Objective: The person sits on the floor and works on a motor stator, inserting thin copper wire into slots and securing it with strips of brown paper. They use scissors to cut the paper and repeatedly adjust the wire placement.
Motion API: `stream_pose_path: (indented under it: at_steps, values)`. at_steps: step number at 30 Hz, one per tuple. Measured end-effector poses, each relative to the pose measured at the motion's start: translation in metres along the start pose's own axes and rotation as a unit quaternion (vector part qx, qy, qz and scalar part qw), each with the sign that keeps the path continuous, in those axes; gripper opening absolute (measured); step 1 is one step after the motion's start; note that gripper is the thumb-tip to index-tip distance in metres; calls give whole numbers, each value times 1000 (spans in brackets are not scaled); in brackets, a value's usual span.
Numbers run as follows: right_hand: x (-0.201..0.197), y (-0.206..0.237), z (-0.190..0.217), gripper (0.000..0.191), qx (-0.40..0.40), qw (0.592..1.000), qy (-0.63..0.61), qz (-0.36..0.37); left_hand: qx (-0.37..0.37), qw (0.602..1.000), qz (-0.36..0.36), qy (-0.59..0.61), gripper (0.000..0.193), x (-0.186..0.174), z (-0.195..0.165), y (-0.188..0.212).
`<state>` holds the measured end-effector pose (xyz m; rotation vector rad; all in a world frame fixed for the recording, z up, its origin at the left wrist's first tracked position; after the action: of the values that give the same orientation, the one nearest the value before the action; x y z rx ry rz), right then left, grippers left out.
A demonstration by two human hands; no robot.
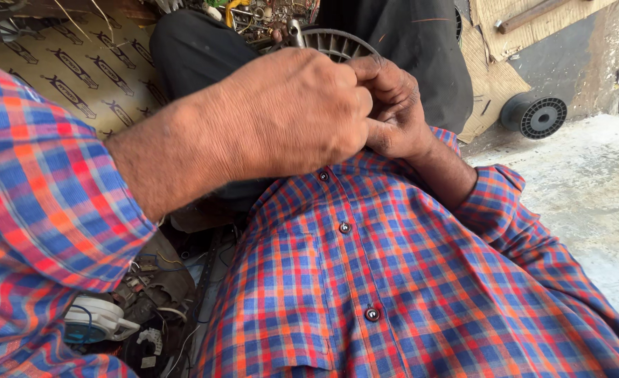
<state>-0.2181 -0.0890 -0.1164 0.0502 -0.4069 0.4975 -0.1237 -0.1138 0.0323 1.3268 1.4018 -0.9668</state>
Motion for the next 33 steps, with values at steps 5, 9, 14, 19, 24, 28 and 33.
stream_pose_path:
  at_steps: [5, 9, 14, 19, 24, 28, 33]
  values:
    - [5, -13, 9, 48, -14, 999, 30, 0, -7, 997, 48, -67, 20, 2, 1, 7]
    - [13, -22, 29, 53, -5, 1000, 5, -2, -112, 949, -215, 202, 22, -21, 28, 39]
    - [20, -15, 79, 36, -167, 920, 354, -33, -295, 796, -390, 356, 91, 10, 24, 79]
    - [19, -19, 86, 23, -151, 923, 354, -18, -333, 787, -452, 256, 81, 31, 1, 76]
    - [25, -28, 89, 26, -163, 907, 389, -8, -348, 788, -448, 238, 73, 41, 0, 78]
    - [35, -34, 96, 27, -191, 868, 457, 46, -333, 775, -482, 236, 64, 41, -9, 95]
    - [43, -36, 95, 24, -153, 825, 540, 63, -342, 772, -514, 153, 35, 44, -25, 116]
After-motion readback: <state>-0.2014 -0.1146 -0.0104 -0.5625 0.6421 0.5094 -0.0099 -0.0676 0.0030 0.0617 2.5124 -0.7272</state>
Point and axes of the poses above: each hand's wrist, its own y-axis away from the middle knuckle, its own x-axis out of the palm, z = x × y, the point moved 7 cm from there along -y, towards the middle knuckle, and after that the axes turned 6 degrees about x, right-handed, at the moved point
